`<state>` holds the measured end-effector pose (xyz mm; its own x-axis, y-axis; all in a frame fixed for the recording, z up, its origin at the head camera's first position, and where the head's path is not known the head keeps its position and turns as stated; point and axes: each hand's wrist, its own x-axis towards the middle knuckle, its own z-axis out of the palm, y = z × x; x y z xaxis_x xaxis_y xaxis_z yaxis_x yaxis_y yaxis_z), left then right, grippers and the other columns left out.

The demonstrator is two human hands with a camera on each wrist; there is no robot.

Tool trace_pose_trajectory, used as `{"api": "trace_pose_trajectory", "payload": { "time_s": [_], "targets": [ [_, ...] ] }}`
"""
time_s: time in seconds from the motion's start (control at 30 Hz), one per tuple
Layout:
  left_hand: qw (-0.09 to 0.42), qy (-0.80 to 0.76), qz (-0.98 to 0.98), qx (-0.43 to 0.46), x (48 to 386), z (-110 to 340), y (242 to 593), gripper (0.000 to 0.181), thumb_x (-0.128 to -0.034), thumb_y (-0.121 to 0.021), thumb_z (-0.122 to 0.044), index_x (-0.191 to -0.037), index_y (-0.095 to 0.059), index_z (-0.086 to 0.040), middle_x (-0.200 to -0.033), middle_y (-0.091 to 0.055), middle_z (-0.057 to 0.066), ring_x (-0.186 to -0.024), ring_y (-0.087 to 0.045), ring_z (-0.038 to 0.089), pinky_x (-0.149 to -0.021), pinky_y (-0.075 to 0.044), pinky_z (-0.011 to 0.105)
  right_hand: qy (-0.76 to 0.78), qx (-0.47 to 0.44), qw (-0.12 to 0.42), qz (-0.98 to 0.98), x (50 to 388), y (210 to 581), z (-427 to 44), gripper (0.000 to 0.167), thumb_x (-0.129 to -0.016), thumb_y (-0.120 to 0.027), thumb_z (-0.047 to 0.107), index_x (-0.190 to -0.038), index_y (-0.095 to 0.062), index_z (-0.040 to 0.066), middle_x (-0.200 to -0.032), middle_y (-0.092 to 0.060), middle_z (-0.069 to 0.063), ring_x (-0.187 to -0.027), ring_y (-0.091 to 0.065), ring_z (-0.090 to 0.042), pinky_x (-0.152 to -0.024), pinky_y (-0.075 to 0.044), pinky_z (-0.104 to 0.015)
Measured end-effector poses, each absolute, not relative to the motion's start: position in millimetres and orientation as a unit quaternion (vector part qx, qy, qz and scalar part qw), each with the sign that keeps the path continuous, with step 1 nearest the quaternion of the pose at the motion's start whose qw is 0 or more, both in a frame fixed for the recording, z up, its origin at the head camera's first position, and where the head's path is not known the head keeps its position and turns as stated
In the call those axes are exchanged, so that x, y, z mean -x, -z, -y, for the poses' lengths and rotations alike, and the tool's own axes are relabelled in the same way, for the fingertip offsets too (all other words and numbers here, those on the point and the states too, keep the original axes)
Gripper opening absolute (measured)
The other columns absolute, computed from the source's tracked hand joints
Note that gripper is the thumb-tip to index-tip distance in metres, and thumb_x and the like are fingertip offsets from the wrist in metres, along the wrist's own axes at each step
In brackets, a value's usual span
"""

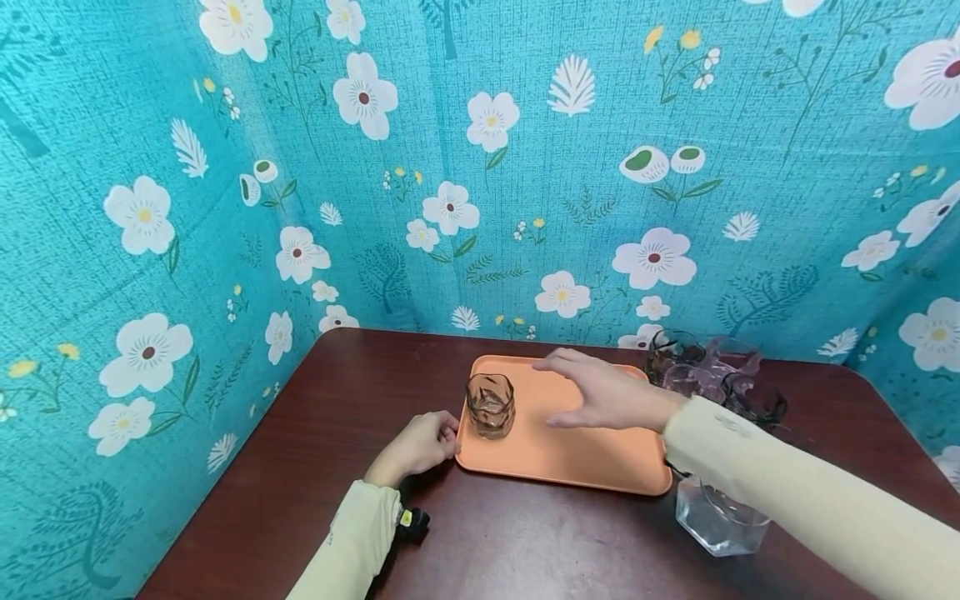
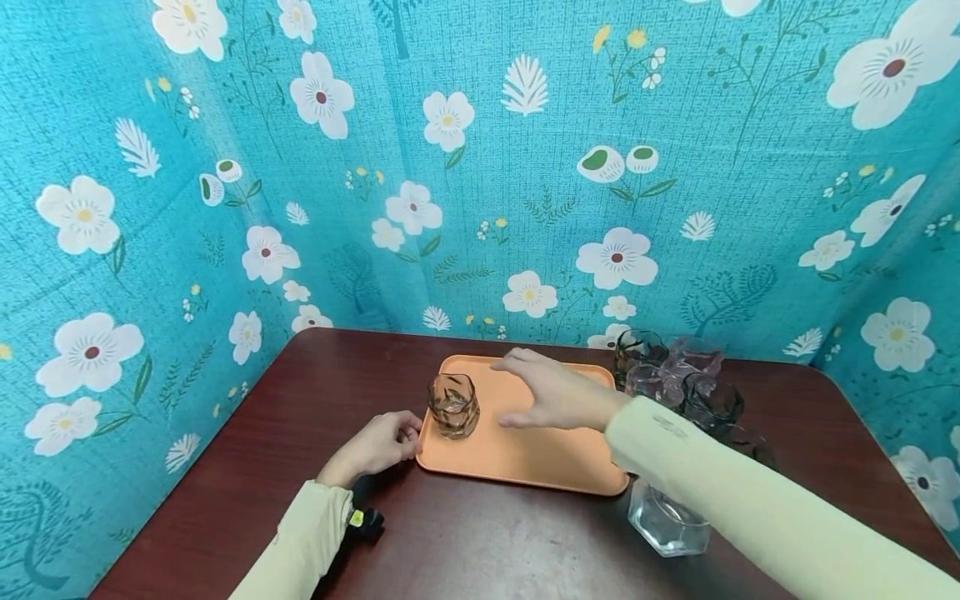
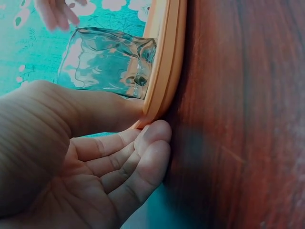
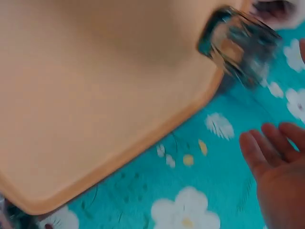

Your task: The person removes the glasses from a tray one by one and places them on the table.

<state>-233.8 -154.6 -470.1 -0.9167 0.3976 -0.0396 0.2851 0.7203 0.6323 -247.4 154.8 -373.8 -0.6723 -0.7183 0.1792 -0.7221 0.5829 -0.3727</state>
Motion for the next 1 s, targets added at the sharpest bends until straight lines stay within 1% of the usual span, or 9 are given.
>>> {"api": "trace_pose_trajectory", "payload": {
  "time_s": [0.07,0.13,0.27,0.33,0.4,0.53,0.77,0.83,1.0],
  "targets": [
    [0.095,-0.325,-0.923,-0.184,233.4,154.4,469.4,0.015,-0.0834,-0.057,-0.002,-0.098,-0.060,-0.003,-0.074,-0.056,-0.004,-0.063,-0.052,0.009,-0.061,-0.044,0.026,-0.204,-0.406,-0.012,0.891,258.0,382.0,-138.0,0.082,-0.080,-0.063,0.060,-0.141,-0.040,0.010,-0.134,-0.044,-0.002,-0.122,-0.043,-0.016,-0.097,-0.039,-0.039],
    [0.098,-0.325,-0.922,-0.184,233.2,154.1,468.9,0.015,-0.0838,-0.057,-0.002,-0.098,-0.060,-0.002,-0.073,-0.057,-0.003,-0.063,-0.053,0.009,-0.061,-0.044,0.026,-0.201,-0.408,-0.021,0.890,265.9,388.9,-122.0,0.084,-0.081,-0.065,0.056,-0.143,-0.037,0.007,-0.136,-0.042,-0.006,-0.123,-0.041,-0.018,-0.098,-0.038,-0.038],
    [0.091,-0.322,-0.923,-0.188,234.4,154.4,468.4,0.015,-0.0830,-0.057,-0.001,-0.098,-0.060,-0.001,-0.072,-0.057,-0.003,-0.062,-0.052,0.009,-0.061,-0.044,0.027,-0.190,-0.405,-0.018,0.894,275.7,397.4,-98.0,0.084,-0.080,-0.070,0.049,-0.142,-0.037,0.002,-0.132,-0.044,-0.010,-0.119,-0.044,-0.019,-0.096,-0.039,-0.036],
    [0.089,-0.321,-0.924,-0.187,234.9,154.7,468.2,0.015,-0.0827,-0.058,-0.001,-0.098,-0.060,-0.002,-0.072,-0.057,-0.003,-0.062,-0.052,0.009,-0.061,-0.044,0.027,-0.180,-0.395,-0.027,0.901,278.0,399.9,-90.3,0.083,-0.080,-0.070,0.049,-0.141,-0.039,0.001,-0.133,-0.044,-0.011,-0.118,-0.045,-0.020,-0.095,-0.040,-0.037],
    [0.087,-0.317,-0.925,-0.189,235.3,154.9,468.3,0.015,-0.0824,-0.058,-0.001,-0.097,-0.060,-0.002,-0.072,-0.056,-0.003,-0.062,-0.052,0.008,-0.061,-0.044,0.027,-0.175,-0.384,-0.042,0.906,279.3,402.0,-84.9,0.082,-0.080,-0.069,0.049,-0.140,-0.040,0.001,-0.135,-0.044,-0.012,-0.122,-0.044,-0.023,-0.096,-0.040,-0.038],
    [0.085,-0.314,-0.926,-0.192,235.7,154.7,468.3,0.015,-0.0816,-0.058,-0.001,-0.096,-0.061,-0.003,-0.072,-0.056,-0.004,-0.063,-0.052,0.008,-0.061,-0.044,0.026,-0.181,-0.368,-0.065,0.910,281.2,407.5,-78.5,0.076,-0.081,-0.070,0.046,-0.137,-0.044,0.002,-0.137,-0.044,-0.012,-0.123,-0.045,-0.024,-0.096,-0.040,-0.038],
    [0.105,-0.324,-0.922,-0.184,235.4,153.2,467.8,0.016,-0.0834,-0.057,-0.002,-0.099,-0.060,-0.002,-0.075,-0.057,-0.003,-0.064,-0.052,0.010,-0.061,-0.044,0.028,-0.182,-0.388,-0.040,0.903,280.6,411.3,-83.0,0.069,-0.081,-0.070,0.042,-0.132,-0.048,0.002,-0.127,-0.049,-0.009,-0.111,-0.051,-0.019,-0.089,-0.044,-0.034],
    [0.106,-0.325,-0.922,-0.180,235.5,153.8,467.1,0.016,-0.0836,-0.058,-0.003,-0.099,-0.060,-0.002,-0.075,-0.057,-0.002,-0.063,-0.053,0.010,-0.061,-0.044,0.028,-0.191,-0.394,-0.030,0.899,278.1,405.4,-88.8,0.068,-0.080,-0.071,0.041,-0.132,-0.048,0.002,-0.123,-0.050,-0.007,-0.105,-0.053,-0.018,-0.085,-0.045,-0.033],
    [0.107,-0.334,-0.920,-0.176,235.3,154.8,466.6,0.015,-0.0834,-0.062,-0.004,-0.098,-0.060,-0.001,-0.074,-0.057,-0.001,-0.063,-0.053,0.011,-0.060,-0.044,0.027,-0.223,-0.384,0.005,0.896,266.3,376.8,-116.7,0.067,-0.078,-0.073,0.041,-0.130,-0.051,0.005,-0.118,-0.052,-0.005,-0.101,-0.054,-0.019,-0.081,-0.046,-0.036]
  ]
}}
